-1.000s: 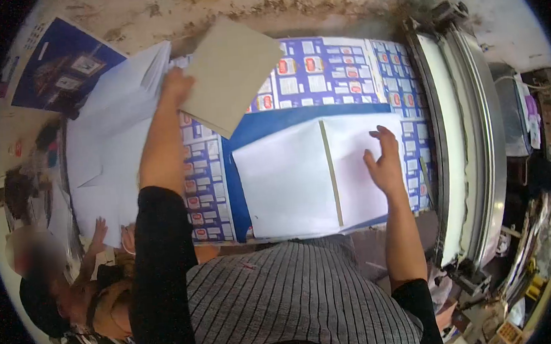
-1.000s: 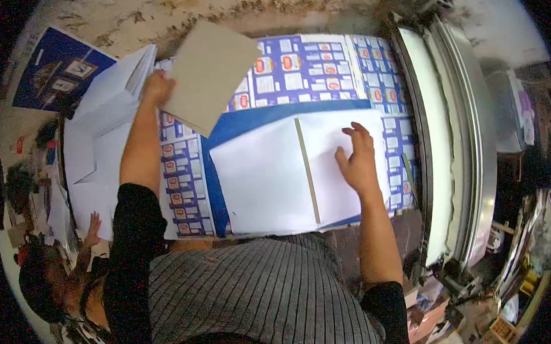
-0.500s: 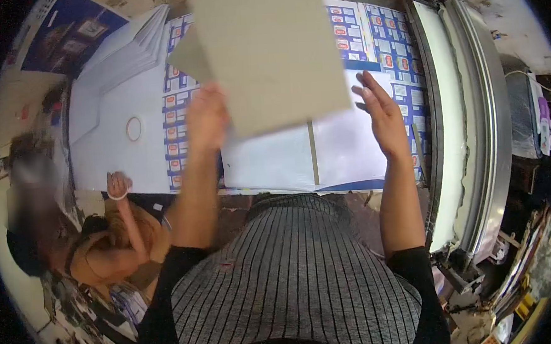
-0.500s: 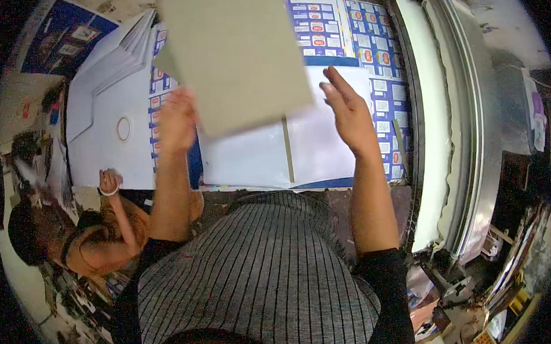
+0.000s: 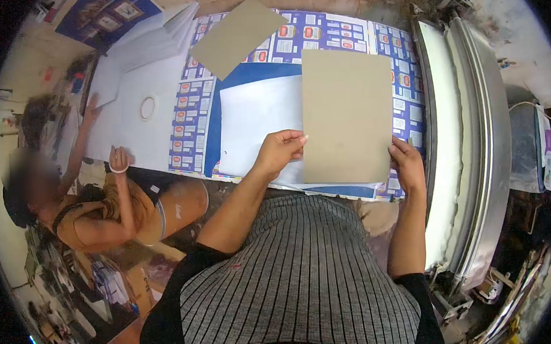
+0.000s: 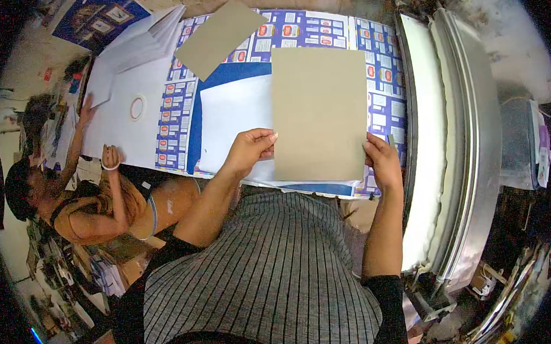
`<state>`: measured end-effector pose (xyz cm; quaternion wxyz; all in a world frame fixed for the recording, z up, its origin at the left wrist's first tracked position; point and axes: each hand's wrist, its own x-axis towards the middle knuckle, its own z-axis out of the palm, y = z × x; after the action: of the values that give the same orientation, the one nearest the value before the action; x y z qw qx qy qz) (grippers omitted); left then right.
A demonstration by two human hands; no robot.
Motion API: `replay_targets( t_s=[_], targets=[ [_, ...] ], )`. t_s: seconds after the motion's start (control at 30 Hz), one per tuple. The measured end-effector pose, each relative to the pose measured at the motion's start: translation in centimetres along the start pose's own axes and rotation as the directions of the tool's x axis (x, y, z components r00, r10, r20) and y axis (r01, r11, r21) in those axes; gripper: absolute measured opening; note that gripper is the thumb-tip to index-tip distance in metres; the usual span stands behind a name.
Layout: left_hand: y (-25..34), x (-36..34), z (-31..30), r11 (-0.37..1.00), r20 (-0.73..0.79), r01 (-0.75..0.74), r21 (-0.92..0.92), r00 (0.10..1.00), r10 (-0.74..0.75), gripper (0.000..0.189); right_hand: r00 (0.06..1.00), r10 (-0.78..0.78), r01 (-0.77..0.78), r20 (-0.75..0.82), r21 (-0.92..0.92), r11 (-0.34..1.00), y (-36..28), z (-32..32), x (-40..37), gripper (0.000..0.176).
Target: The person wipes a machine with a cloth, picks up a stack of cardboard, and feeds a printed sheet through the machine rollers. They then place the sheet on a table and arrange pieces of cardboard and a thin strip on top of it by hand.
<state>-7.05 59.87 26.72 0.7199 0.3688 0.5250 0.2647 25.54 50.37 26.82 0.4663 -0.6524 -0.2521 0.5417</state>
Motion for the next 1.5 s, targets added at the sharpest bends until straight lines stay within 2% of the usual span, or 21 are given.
replay_targets(
  t_s=[0.07,0.2,0.27,0.3,0.33,0.37,0.4,0.43,0.47,0.5,0.53,0.6,0.7,0.77,0.9,0.97,1.07,1.2,1.23,1.5],
  targets=[
    [-0.2,0.0,-0.2,0.999,0.072,-0.012,0.033,0.997,0.010,0.025,0.999,0.000,-0.001,0.042,0.025,1.000,0.2,-0.5,0.1,0.046],
    [-2.0,0.9,-0.4,0.996,0.110,-0.024,0.089,0.994,0.014,0.026,0.998,0.011,-0.015,0.054,0.073,0.997,1.2,-0.5,0.2,0.045],
    [-2.5,1.9,-0.5,0.937,0.175,-0.121,0.327,0.982,0.065,0.037,0.999,-0.017,0.013,0.043,0.093,0.996,1.9,-0.1,0.5,0.044],
    [-2.2,2.0,-0.5,0.939,0.165,-0.118,0.323,0.984,0.067,0.037,0.999,-0.015,0.017,-0.030,0.064,0.998,2.5,-0.1,0.7,0.044],
    [-1.8,2.1,-0.7,0.785,0.165,-0.302,0.540,0.953,0.254,0.049,0.995,-0.017,0.021,-0.102,0.035,0.999,3.1,-0.1,0.9,0.044],
    [-1.3,2.3,-0.9,0.546,0.211,-0.433,0.717,0.882,0.422,0.061,0.991,-0.027,0.024,-0.134,-0.024,0.999,3.3,-0.1,1.1,0.045],
    [-1.1,2.7,-1.3,0.549,0.205,-0.428,0.718,0.884,0.421,0.061,0.991,-0.024,0.021,-0.128,-0.026,0.999,3.5,-0.2,1.3,0.045],
    [-0.7,3.1,-1.6,0.357,0.320,-0.503,0.787,0.828,0.461,0.074,0.988,-0.021,0.014,-0.154,-0.047,0.999,3.8,-0.5,1.4,0.044],
    [-0.2,3.5,-1.8,0.148,0.440,-0.562,0.814,0.763,0.474,0.087,0.983,-0.021,0.009,-0.180,-0.068,0.998,3.8,-0.6,1.4,0.044],
    [0.2,3.8,-1.8,0.135,0.455,-0.515,0.846,0.831,0.319,0.105,0.984,-0.020,0.008,-0.179,-0.071,0.997,3.8,-0.7,1.6,0.044],
    [0.5,3.8,-1.8,0.137,0.454,-0.514,0.847,0.832,0.318,0.105,0.984,-0.032,0.013,-0.176,-0.112,0.994,3.9,-0.7,1.7,0.043],
    [0.6,4.0,-1.9,0.020,0.518,-0.536,0.844,0.824,0.230,0.113,0.984,-0.044,0.018,-0.173,-0.153,0.988,4.6,-1.1,2.3,0.043],
    [0.3,4.2,-1.8,-0.006,0.485,-0.489,0.872,0.863,0.140,0.120,0.989,-0.063,0.044,-0.136,-0.142,0.989,5.4,-1.0,2.4,0.042],
    [-0.3,4.2,-2.0,-0.017,0.482,-0.485,0.874,0.865,0.136,0.122,0.984,-0.107,0.057,-0.146,-0.309,0.949,5.4,-0.5,1.7,0.042],
    [-0.8,4.2,-1.9,-0.032,0.467,-0.468,0.883,0.871,0.152,0.124,0.987,-0.073,0.038,-0.144,-0.234,0.971,5.8,-0.2,1.8,0.042],
    [-0.7,4.2,-1.6,-0.041,0.453,-0.451,0.891,0.880,0.142,0.124,0.978,-0.146,0.088,-0.152,-0.334,0.938,5.5,0.1,1.7,0.043],
    [-1.2,4.2,-1.3,-0.046,0.438,-0.436,0.899,0.888,0.137,0.124,0.981,-0.120,0.046,-0.151,-0.421,0.906,4.6,0.5,1.2,0.042],
    [-1.6,4.4,-1.4,-0.042,0.430,-0.429,0.903,0.890,0.151,0.124,0.987,-0.049,-0.021,-0.150,-0.433,0.901,5.0,0.2,1.7,0.038],
    [-1.7,4.3,-1.4,-0.039,0.428,-0.427,0.903,0.891,0.148,0.124,0.986,-0.098,0.037,-0.135,-0.398,0.917,5.3,0.2,1.8,0.039],
    [-1.6,4.3,-1.4,-0.033,0.426,-0.426,0.904,0.896,0.128,0.123,0.984,-0.131,0.072,-0.120,-0.407,0.911,5.4,0.2,1.7,0.039]
  ],
)
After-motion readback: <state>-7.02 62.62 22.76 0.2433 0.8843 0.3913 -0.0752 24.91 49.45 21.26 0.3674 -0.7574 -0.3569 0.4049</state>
